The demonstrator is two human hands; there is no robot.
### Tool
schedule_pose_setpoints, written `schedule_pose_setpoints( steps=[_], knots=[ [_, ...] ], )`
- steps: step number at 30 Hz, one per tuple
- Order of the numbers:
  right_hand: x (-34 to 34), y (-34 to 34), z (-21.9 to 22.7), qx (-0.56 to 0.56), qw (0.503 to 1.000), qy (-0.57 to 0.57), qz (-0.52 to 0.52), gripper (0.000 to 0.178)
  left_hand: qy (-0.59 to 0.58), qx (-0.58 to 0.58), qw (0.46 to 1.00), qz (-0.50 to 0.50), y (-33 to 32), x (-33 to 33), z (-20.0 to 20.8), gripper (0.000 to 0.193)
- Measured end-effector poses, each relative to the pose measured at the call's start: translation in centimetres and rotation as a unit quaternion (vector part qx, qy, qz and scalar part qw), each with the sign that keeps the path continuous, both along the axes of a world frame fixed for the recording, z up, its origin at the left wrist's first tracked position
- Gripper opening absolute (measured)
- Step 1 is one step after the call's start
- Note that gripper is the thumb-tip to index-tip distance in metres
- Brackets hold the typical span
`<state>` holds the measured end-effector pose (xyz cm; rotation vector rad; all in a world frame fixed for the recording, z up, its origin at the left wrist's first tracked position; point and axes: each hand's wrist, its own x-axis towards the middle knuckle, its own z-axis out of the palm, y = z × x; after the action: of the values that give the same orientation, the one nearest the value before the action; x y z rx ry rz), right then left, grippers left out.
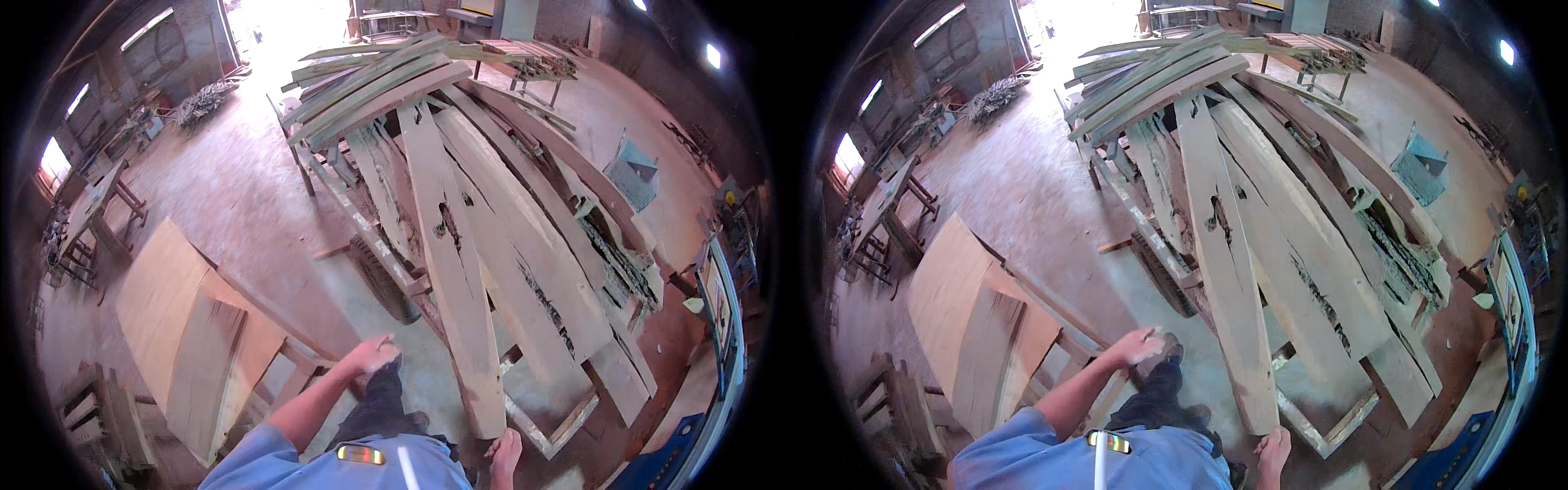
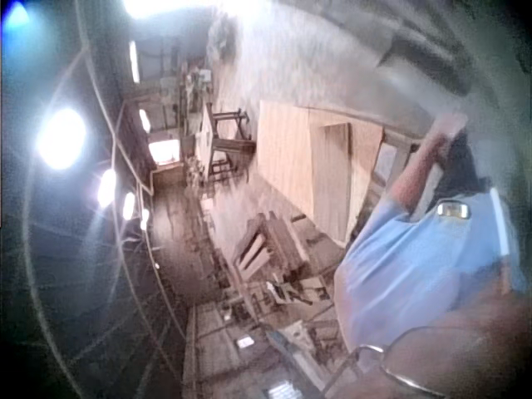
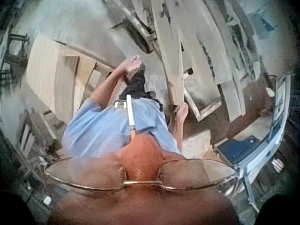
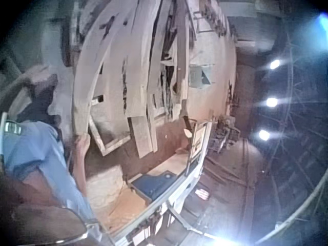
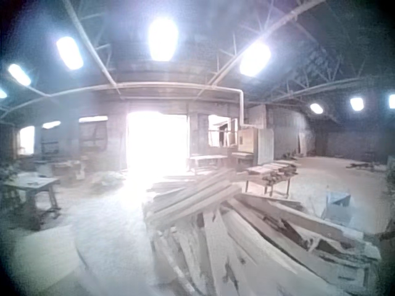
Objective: The person selects wooden planks from a pile in a workshop, measures them with a tape measure, and cuts them to size using a table saw. The person handles the wood pieces one at a time, marking measurements and feeding them through the saw blade to produce smaller segments.
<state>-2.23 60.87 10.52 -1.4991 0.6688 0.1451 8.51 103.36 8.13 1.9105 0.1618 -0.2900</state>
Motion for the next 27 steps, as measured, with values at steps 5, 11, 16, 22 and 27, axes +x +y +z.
schedule_pose_setpoints(
  steps=[5, 11, 16, 22, 27],
  knots=[
    [5.3, 3.6, 7.1, -0.186, 0.981, 0.057, 0.002, 0.039, 0.092, -0.349, 0.914, 0.185, 5.4, 17.1, 5.1, 0.056],
    [11.9, 6.1, 3.5, -0.164, 0.984, 0.043, -0.053, 0.027, -0.038, -0.559, 0.762, 0.324, 16.3, 40.1, 6.3, 0.075],
    [18.8, 14.2, 9.2, -0.231, 0.966, 0.104, -0.056, 0.032, -0.077, -0.558, 0.748, 0.352, 23.1, 54.0, 6.9, 0.098],
    [20.5, 12.4, 6.1, -0.342, 0.933, 0.113, 0.001, 0.034, -0.077, -0.590, 0.699, 0.398, 27.7, 65.3, 6.5, 0.107],
    [25.9, 17.1, 9.6, -0.280, 0.945, 0.168, -0.032, 0.032, -0.075, -0.633, 0.634, 0.438, 30.3, 71.9, 4.7, 0.105]
  ],
)
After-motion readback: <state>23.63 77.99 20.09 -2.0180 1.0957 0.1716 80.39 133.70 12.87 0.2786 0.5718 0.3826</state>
